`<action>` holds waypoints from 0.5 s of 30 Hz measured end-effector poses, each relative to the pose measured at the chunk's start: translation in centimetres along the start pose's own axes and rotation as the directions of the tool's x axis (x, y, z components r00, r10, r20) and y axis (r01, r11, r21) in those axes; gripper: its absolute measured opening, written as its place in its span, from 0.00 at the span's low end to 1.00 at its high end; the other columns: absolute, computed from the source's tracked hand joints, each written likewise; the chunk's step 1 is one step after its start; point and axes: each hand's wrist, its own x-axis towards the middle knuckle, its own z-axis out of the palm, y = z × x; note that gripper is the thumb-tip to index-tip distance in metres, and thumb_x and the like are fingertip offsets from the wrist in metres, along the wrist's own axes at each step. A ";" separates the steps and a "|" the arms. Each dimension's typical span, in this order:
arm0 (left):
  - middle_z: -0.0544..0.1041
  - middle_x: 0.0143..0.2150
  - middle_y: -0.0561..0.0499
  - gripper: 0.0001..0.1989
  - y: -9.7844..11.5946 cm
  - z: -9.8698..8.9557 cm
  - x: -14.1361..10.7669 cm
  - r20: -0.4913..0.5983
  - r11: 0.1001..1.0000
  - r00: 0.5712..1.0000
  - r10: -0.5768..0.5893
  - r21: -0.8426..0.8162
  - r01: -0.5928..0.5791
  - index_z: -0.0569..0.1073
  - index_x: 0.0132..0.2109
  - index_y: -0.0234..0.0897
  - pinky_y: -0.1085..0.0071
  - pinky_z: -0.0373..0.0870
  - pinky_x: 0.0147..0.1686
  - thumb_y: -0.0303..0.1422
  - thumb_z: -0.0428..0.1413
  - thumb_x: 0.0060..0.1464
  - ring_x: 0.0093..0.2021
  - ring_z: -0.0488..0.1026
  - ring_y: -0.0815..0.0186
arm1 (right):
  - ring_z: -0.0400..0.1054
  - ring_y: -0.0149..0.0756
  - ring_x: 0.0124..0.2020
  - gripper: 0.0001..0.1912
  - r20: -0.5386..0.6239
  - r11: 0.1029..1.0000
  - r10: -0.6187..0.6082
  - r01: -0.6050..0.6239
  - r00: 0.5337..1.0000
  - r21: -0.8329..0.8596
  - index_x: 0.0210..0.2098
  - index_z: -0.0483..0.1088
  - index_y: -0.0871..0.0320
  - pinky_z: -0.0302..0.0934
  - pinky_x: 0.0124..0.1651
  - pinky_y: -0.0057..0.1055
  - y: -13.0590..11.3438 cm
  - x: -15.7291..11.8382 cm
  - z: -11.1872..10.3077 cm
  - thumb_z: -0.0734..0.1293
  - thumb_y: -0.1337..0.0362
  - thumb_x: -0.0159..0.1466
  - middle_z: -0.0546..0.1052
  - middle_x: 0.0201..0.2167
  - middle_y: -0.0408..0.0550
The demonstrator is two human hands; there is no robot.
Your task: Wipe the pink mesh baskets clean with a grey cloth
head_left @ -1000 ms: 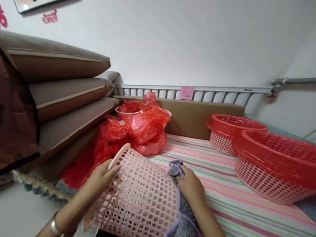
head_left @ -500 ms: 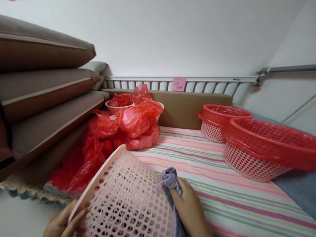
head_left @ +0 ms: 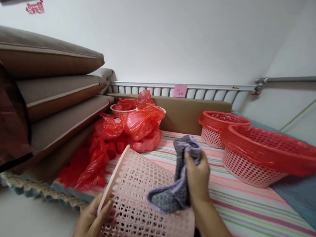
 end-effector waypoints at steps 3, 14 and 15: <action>0.77 0.33 0.50 0.21 0.7 1.6 -0.1 0.124 0.999 0.992 -0.023 -0.034 0.028 0.74 0.45 0.38 0.68 0.76 0.30 0.46 0.58 0.49 0.32 0.75 0.61 | 0.65 0.44 0.43 0.17 0.217 0.931 -0.209 0.262 0.953 -0.254 0.41 0.69 0.61 0.57 0.48 0.40 0.1 -1.8 0.9 0.61 0.54 0.59 0.74 0.40 0.55; 0.78 0.36 0.47 0.20 1.2 3.6 -2.1 0.268 0.991 0.958 0.105 0.056 -0.125 0.74 0.45 0.36 0.68 0.74 0.37 0.47 0.52 0.54 0.35 0.74 0.61 | 0.63 0.44 0.45 0.17 0.295 0.883 -0.186 0.291 0.937 -0.368 0.42 0.68 0.59 0.57 0.49 0.40 3.2 -5.0 -3.4 0.61 0.53 0.60 0.72 0.41 0.54; 0.78 0.35 0.47 0.21 1.2 3.9 -2.3 0.286 0.994 0.954 0.094 0.031 -0.107 0.73 0.46 0.36 0.68 0.74 0.36 0.48 0.52 0.54 0.34 0.74 0.61 | 0.63 0.44 0.42 0.15 0.262 0.898 -0.158 0.249 0.952 -0.363 0.39 0.68 0.59 0.58 0.46 0.40 2.8 -5.4 -3.4 0.61 0.54 0.60 0.72 0.38 0.52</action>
